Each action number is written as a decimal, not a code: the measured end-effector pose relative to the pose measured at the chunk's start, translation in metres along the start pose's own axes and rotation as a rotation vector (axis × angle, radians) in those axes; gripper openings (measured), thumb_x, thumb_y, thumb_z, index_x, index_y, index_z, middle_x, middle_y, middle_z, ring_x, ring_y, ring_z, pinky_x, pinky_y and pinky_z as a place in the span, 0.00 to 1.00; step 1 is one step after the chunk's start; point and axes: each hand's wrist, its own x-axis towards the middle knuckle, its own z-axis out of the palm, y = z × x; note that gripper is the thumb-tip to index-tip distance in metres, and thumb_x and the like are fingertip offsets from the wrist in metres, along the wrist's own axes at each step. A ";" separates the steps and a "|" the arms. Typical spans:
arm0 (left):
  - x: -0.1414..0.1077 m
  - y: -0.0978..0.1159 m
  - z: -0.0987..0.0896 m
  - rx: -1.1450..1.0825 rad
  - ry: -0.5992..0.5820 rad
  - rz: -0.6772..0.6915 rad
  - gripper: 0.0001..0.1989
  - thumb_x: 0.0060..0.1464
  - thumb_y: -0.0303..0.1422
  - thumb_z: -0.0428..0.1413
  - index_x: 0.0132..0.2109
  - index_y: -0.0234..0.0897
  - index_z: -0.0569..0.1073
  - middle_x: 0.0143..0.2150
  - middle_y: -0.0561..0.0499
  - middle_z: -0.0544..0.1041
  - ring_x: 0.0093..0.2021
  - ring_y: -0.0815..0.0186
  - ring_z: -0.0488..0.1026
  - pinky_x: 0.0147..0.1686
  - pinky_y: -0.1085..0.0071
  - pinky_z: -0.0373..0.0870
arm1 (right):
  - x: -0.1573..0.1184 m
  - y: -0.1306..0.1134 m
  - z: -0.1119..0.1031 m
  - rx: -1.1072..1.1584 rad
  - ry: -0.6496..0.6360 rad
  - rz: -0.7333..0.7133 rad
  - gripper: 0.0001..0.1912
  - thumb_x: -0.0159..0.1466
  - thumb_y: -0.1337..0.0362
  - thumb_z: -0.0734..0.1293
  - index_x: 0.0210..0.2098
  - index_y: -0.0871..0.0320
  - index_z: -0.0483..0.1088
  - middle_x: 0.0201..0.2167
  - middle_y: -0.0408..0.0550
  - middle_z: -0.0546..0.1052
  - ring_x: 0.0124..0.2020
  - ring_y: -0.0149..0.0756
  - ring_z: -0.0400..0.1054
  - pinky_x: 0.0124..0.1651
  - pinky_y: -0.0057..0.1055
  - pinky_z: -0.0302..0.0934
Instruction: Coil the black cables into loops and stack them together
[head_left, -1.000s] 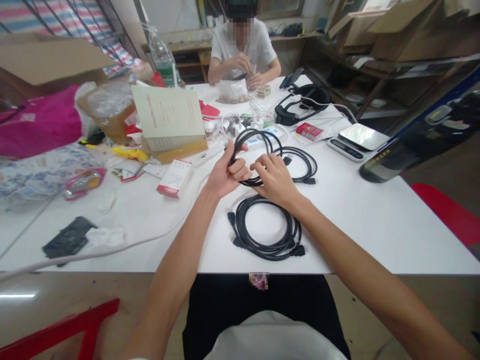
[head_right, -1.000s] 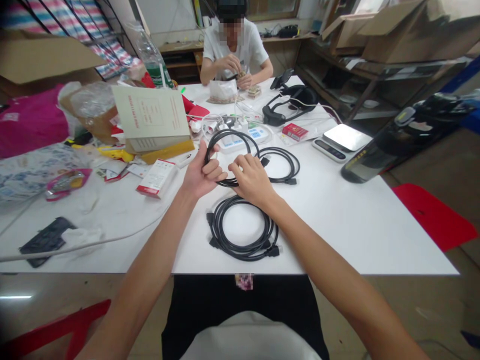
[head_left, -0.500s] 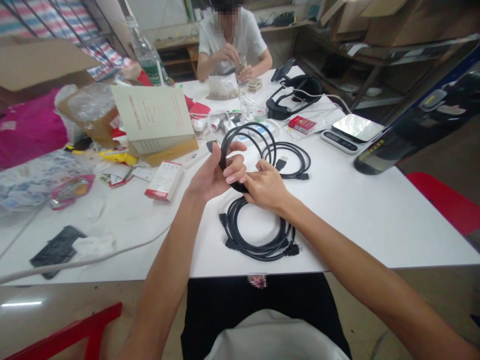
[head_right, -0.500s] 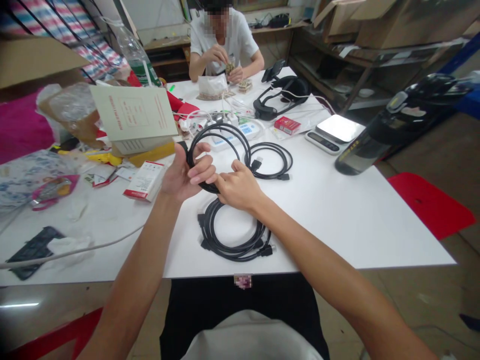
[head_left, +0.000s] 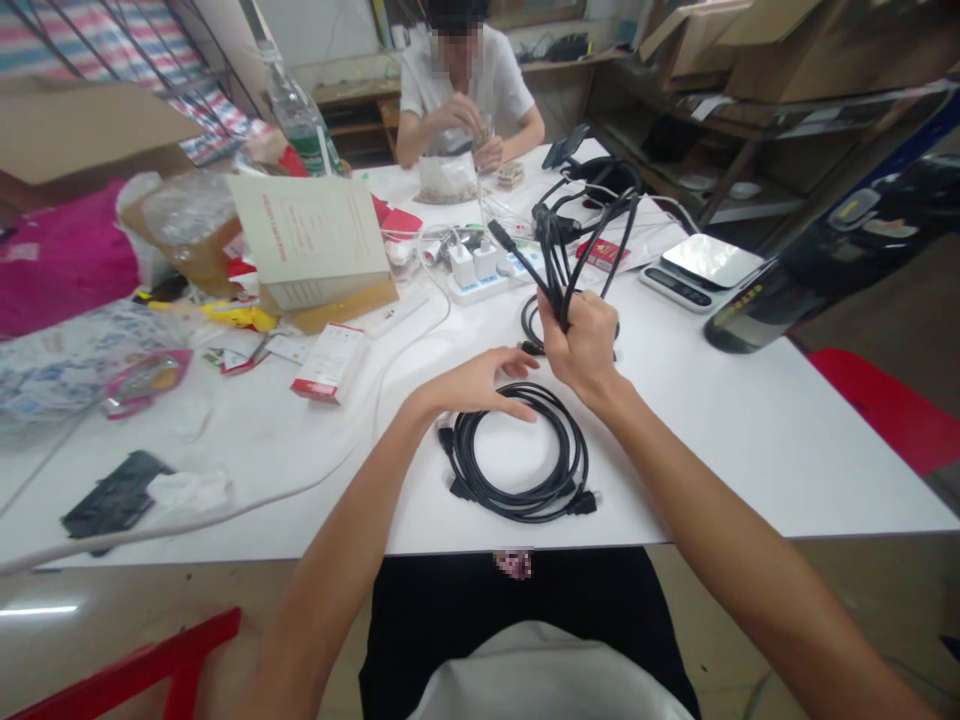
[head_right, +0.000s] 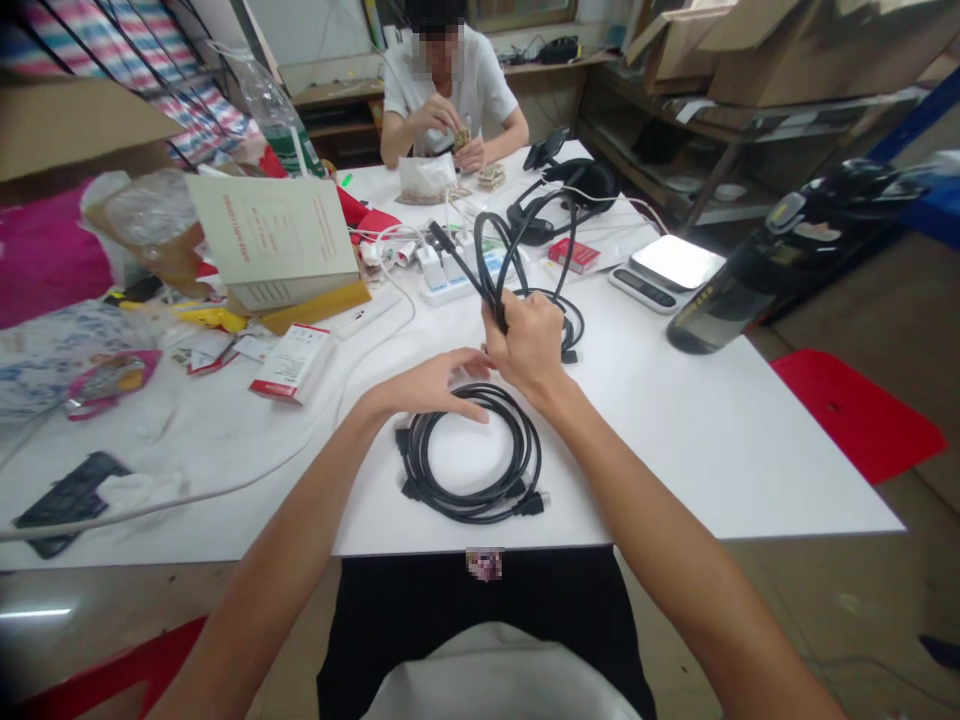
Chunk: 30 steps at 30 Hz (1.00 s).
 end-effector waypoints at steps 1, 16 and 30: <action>0.000 -0.003 0.003 0.062 -0.035 0.015 0.27 0.39 0.33 0.80 0.50 0.42 0.86 0.49 0.43 0.84 0.49 0.54 0.79 0.54 0.63 0.72 | -0.001 0.000 0.000 -0.002 0.004 -0.013 0.23 0.77 0.55 0.55 0.32 0.57 0.72 0.25 0.52 0.71 0.31 0.42 0.61 0.38 0.37 0.48; -0.003 -0.037 -0.057 0.022 0.323 -0.021 0.09 0.46 0.25 0.74 0.36 0.38 0.87 0.38 0.49 0.86 0.42 0.59 0.79 0.47 0.70 0.74 | -0.018 -0.029 0.010 0.101 -0.507 -0.431 0.18 0.73 0.59 0.59 0.45 0.62 0.79 0.27 0.51 0.76 0.29 0.38 0.59 0.45 0.36 0.53; -0.021 -0.033 -0.082 -0.272 0.356 -0.126 0.12 0.51 0.26 0.73 0.45 0.32 0.87 0.49 0.41 0.88 0.49 0.57 0.85 0.50 0.73 0.78 | -0.027 -0.043 0.009 0.092 -0.760 -0.571 0.48 0.60 0.19 0.61 0.40 0.62 0.79 0.27 0.54 0.77 0.32 0.42 0.68 0.47 0.37 0.53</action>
